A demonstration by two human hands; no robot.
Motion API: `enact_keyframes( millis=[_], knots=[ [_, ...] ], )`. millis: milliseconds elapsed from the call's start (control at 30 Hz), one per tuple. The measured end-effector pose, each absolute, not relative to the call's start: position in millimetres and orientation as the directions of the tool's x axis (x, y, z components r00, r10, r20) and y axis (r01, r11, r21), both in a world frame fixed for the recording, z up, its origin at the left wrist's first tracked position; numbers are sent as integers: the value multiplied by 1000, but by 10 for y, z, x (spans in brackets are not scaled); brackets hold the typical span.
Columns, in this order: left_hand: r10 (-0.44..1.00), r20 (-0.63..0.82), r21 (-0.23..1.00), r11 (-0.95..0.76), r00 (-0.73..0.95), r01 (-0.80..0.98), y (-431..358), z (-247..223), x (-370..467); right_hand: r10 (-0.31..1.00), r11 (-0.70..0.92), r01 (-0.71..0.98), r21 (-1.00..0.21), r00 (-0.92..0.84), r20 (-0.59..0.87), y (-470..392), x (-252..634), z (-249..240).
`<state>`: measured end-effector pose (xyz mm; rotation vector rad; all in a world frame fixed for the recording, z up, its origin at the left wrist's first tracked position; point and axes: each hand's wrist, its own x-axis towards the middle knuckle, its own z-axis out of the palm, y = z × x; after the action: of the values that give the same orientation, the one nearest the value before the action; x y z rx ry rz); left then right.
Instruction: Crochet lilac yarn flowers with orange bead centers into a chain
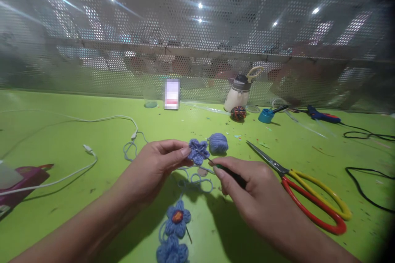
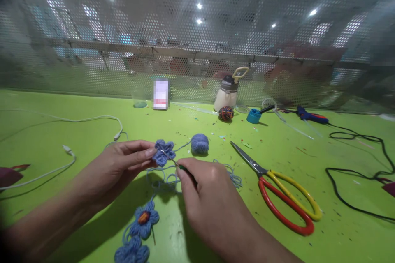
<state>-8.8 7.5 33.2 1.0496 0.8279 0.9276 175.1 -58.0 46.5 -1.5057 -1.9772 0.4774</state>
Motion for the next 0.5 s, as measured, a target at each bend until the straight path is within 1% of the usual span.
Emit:
enact_keyframes(
  millis=[100,233,333,500],
  knots=[
    [901,-105,965,195,422,-174,75,319,-105,948,302,743,-597,-167,271,-572,1778,480],
    [895,-95,977,168,435,-133,70,288,-103,931,348,780,-520,-224,287,-583,1778,490],
    [887,-100,975,177,450,-134,69,278,-90,925,364,805,-469,-252,286,-600,1774,492],
    [868,-132,972,208,478,-109,63,282,-77,921,378,824,-423,-287,264,-600,1799,503]
  ],
)
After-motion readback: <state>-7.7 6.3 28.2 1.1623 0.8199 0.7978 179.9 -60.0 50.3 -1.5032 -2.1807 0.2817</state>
